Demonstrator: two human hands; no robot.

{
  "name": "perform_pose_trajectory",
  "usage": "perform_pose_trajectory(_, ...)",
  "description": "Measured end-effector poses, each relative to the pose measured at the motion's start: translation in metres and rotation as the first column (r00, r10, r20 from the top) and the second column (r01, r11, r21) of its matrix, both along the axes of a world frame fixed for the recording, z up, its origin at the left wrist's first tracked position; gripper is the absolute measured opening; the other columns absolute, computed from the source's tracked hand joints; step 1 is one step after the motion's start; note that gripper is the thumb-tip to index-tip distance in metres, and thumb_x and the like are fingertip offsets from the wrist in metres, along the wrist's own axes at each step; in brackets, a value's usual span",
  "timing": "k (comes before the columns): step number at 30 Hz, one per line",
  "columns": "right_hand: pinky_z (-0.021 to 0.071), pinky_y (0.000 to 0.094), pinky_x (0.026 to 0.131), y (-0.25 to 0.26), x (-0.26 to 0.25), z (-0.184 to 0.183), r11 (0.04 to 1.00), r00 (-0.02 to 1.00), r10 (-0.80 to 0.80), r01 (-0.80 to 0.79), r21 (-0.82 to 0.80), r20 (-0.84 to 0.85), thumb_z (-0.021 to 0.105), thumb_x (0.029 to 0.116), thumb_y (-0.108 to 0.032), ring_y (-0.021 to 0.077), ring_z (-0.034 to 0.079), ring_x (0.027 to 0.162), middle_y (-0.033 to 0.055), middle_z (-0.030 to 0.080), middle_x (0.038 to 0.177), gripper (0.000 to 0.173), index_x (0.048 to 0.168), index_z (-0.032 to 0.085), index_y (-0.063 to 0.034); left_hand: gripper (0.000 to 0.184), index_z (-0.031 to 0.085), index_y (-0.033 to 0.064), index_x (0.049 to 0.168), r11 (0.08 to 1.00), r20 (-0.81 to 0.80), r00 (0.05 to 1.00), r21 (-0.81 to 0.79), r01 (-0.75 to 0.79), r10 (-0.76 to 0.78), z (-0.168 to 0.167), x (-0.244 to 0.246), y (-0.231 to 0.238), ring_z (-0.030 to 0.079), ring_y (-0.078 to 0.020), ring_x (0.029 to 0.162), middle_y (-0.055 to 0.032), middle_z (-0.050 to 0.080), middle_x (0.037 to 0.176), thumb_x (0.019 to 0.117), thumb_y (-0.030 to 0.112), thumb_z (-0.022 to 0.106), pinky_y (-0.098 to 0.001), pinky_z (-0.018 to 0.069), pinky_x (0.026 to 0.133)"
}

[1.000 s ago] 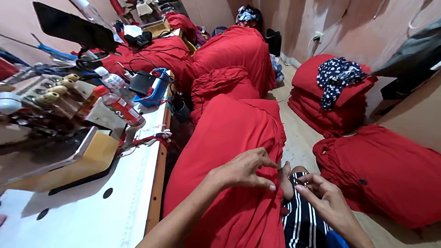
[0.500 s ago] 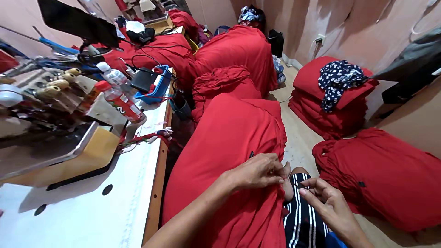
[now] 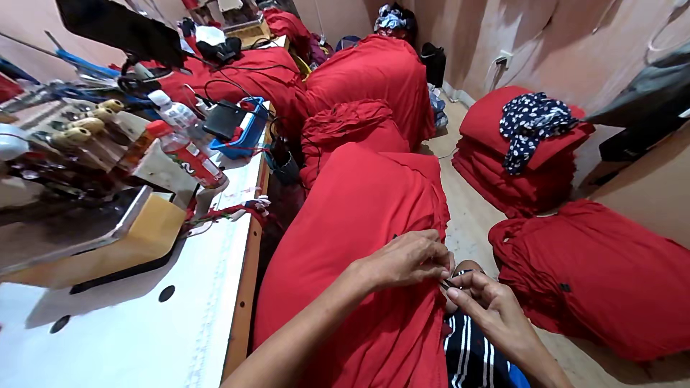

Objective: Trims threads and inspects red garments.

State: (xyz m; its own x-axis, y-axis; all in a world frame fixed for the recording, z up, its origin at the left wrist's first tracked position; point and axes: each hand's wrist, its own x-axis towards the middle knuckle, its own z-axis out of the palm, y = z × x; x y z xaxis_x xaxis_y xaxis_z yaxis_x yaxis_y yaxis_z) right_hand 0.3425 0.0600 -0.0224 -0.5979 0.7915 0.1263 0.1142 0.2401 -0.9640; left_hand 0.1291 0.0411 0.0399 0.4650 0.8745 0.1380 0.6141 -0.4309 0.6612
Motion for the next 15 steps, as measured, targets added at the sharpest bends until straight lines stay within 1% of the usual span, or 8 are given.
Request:
perform_pose_trajectory(2, 0.0482, 0.011, 0.057, 0.0006, 0.0001, -0.0002, 1.0, 1.0, 0.001, -0.001, 0.021, -0.018, 0.062, 0.0949, -0.018, -0.007, 0.057, 0.062, -0.0099, 0.064, 0.076, 0.016, 0.102, 0.068, -0.0051, 0.019, 0.072, -0.006, 0.095, 1.0, -0.004, 1.0, 0.003, 0.001, -0.001, 0.0001, -0.0004, -0.0001, 0.063, -0.0245, 0.087, -0.0179, 0.066, 0.091, 0.0981, 0.01, 0.063, -0.0371, 0.05, 0.082)
perform_pose_trajectory(4, 0.0494, 0.011, 0.058, 0.0009, 0.0005, -0.0005, 0.999, 0.999, 0.003, -0.002, 0.036, -0.034, 0.061, 0.0963, -0.016, -0.007, 0.058, 0.062, -0.0095, 0.065, 0.077, 0.014, 0.101, 0.069, -0.0046, 0.019, 0.072, -0.0059, 0.095, 1.0, -0.01, 1.0, 0.005, 0.004, -0.004, 0.0, -0.0003, 0.0003, 0.063, -0.0242, 0.087, -0.0175, 0.066, 0.09, 0.0981, 0.011, 0.063, -0.0366, 0.0498, 0.081)
perform_pose_trajectory(7, 0.0479, 0.0105, 0.056, 0.0014, 0.0011, -0.0039, 0.998, 0.999, 0.004, -0.001, 0.069, -0.041, 0.061, 0.0957, -0.016, -0.0075, 0.057, 0.061, -0.0094, 0.065, 0.076, 0.014, 0.098, 0.069, -0.0051, 0.02, 0.072, -0.0055, 0.095, 1.0, -0.01, 1.0, -0.012, 0.002, -0.002, -0.0004, -0.0002, 0.0005, 0.063, -0.024, 0.087, -0.0174, 0.066, 0.091, 0.0985, 0.011, 0.063, -0.0366, 0.0497, 0.082)
perform_pose_trajectory(11, 0.0503, 0.0118, 0.057, -0.0025, 0.0042, -0.0036, 0.998, 0.999, -0.036, 0.038, 0.053, -0.024, 0.064, 0.0929, -0.02, -0.0066, 0.06, 0.063, -0.0102, 0.067, 0.078, 0.017, 0.101, 0.069, -0.0063, 0.021, 0.072, -0.0073, 0.098, 0.999, 0.019, 0.999, -0.042, -0.028, 0.029, -0.0014, -0.0017, -0.0007, 0.064, -0.0235, 0.089, -0.0184, 0.067, 0.094, 0.0992, 0.011, 0.061, -0.0361, 0.0501, 0.083)
perform_pose_trajectory(15, 0.0512, 0.0118, 0.058, -0.0045, 0.0058, -0.002, 0.999, 0.999, -0.047, 0.048, 0.022, -0.016, 0.066, 0.0916, -0.021, -0.0062, 0.061, 0.064, -0.0104, 0.067, 0.078, 0.019, 0.103, 0.069, -0.0065, 0.022, 0.071, -0.0084, 0.097, 0.998, 0.023, 0.999, -0.043, -0.037, 0.039, -0.0029, -0.0028, -0.0007, 0.062, -0.023, 0.087, -0.0185, 0.066, 0.092, 0.0995, 0.011, 0.061, -0.0347, 0.049, 0.082)
